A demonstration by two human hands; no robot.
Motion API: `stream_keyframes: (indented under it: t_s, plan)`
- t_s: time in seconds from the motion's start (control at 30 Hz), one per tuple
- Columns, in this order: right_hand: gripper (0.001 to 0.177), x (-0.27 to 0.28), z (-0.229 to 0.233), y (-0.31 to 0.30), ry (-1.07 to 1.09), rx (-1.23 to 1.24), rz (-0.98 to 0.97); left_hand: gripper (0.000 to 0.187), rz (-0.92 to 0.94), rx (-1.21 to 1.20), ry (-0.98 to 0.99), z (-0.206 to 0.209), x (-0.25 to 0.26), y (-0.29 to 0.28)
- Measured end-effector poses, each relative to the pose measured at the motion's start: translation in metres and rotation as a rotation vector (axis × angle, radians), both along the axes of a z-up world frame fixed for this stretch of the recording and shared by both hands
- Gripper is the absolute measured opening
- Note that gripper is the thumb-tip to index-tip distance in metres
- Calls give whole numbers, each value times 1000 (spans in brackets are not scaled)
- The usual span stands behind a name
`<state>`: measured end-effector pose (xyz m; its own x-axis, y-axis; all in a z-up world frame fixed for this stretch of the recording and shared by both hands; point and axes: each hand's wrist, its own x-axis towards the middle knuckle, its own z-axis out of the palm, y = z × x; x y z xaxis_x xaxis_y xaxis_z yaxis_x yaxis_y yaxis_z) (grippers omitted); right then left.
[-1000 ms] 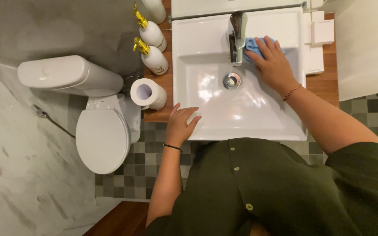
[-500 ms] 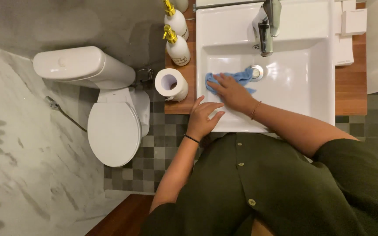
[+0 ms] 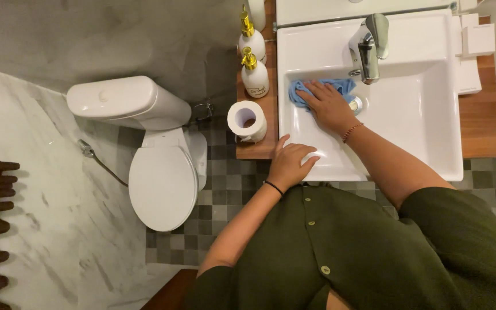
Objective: The person wipes the toilet tank lid and then the sink basin, faucet, and countertop using a blue cloth. They temporarily move a soap dispenser and a roll of toilet paper into the sink to clean the countertop underneath, then return them to their original positions.
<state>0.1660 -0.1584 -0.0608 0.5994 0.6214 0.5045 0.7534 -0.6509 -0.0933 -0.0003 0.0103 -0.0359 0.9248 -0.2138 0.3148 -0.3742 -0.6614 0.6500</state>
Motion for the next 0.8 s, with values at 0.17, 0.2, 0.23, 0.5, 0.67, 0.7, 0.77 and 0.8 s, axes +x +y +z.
stream_keyframes:
  t_s: [0.17, 0.2, 0.23, 0.5, 0.67, 0.7, 0.77, 0.8]
  plan:
    - [44, -37, -18, -14, 105, -10, -95, 20, -6, -98, -266, 19, -22, 21]
    - [44, -39, -8, -19, 120, -51, -122, 26, -5, -78, -460, 34, -14, 30]
    - [44, -53, 1, -27, 110, -46, -133, 26, -17, -77, -470, 42, -8, 46]
    - [45, -131, 94, -81, 1204, -100, -25, 74, 379, 85, -10, 85, 18, 102]
    - [45, -139, 123, -113, 1403, 255, -215, 35, 416, 8, -90, 59, 24, 111]
    - [47, -141, 124, -120, 1432, 444, -267, 30, 454, -45, -73, 59, 22, 111]
    - [48, -147, 102, -142, 1417, 568, -296, 29, 457, -103, -140, 78, 19, 106]
    - [49, -150, 92, -153, 1407, 690, -322, 28, 464, -158, -202, 87, 16, 103]
